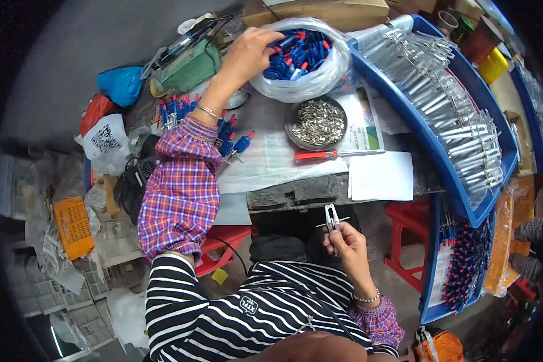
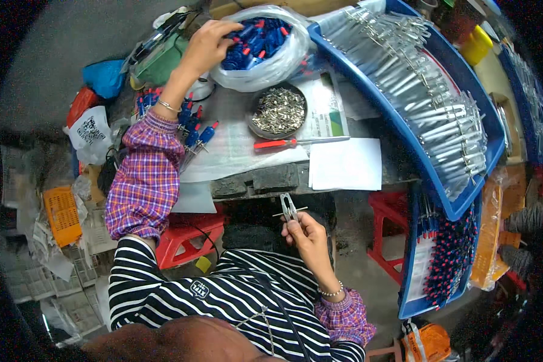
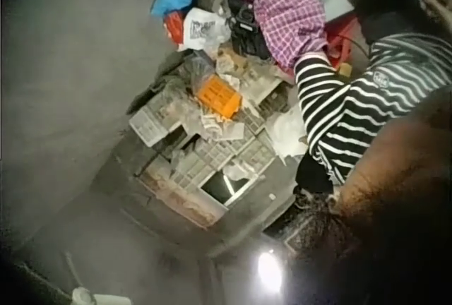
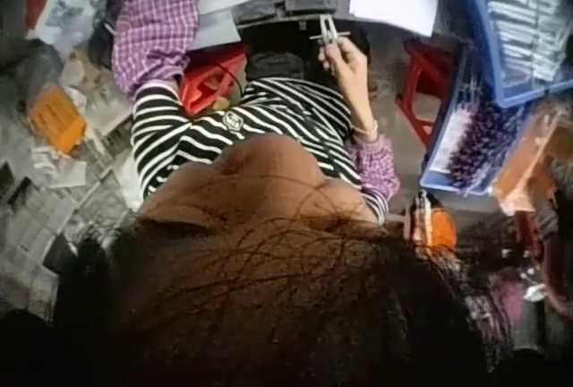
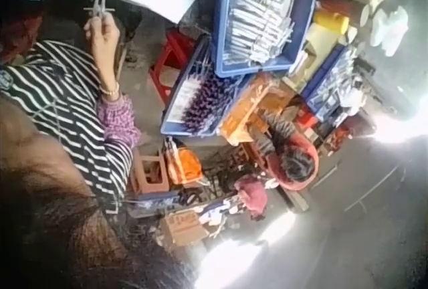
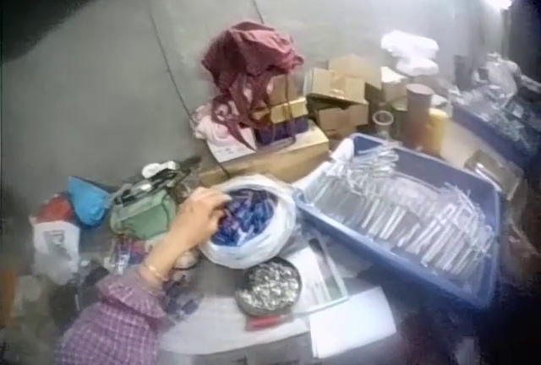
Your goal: Assembling hardware components by inserting metal shafts into plastic handles at a manual workstation.
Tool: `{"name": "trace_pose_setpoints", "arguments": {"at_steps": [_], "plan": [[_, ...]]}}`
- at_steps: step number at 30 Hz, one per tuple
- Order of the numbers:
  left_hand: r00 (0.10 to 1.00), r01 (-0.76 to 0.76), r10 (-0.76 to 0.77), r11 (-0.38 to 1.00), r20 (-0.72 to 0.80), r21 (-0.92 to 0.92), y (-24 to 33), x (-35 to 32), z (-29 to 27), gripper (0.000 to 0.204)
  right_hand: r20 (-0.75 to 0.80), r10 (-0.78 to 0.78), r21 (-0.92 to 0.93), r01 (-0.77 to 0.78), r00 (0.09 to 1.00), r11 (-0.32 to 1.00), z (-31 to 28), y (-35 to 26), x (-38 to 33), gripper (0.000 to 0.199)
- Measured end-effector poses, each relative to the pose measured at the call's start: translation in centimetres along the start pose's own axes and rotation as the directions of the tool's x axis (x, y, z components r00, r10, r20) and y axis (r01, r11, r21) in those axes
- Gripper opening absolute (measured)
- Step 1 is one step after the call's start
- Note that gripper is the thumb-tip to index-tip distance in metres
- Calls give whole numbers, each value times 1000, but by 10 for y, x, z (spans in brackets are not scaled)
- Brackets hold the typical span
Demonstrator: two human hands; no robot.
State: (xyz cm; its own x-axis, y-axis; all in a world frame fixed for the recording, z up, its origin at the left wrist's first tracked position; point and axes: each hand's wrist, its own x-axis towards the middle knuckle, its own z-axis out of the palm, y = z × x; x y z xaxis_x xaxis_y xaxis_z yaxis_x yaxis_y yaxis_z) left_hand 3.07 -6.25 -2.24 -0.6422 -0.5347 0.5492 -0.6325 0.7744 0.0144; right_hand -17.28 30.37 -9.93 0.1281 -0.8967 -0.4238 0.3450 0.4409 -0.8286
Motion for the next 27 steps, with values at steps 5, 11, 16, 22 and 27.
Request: {"name": "trace_pose_setpoints", "arguments": {"at_steps": [5, 11, 16, 22, 27], "plan": [[999, 37, -37, 999, 36, 6, -11, -2, 1, 27, -26, 39, 20, -38, 999, 999, -1, -6, 5, 18], [990, 108, -135, 917, -44, -383, 88, -10, -23, 23, -226, -235, -285, 166, 945, 944, -26, -11, 4, 12], [950, 26, 105, 911, 293, -412, 191, -45, -18, 34, -201, -715, -829, 273, 669, 488, -51, -26, 4, 10], [861, -23, 105, 986, 498, -168, 204, -47, 11, 38, -95, -634, -933, 152, 767, 325, -60, -26, 3, 15], [876, -126, 148, 989, 459, -77, 205, -47, 13, 33, -90, -657, -915, 198, 748, 351, -62, -25, 6, 14]]}}
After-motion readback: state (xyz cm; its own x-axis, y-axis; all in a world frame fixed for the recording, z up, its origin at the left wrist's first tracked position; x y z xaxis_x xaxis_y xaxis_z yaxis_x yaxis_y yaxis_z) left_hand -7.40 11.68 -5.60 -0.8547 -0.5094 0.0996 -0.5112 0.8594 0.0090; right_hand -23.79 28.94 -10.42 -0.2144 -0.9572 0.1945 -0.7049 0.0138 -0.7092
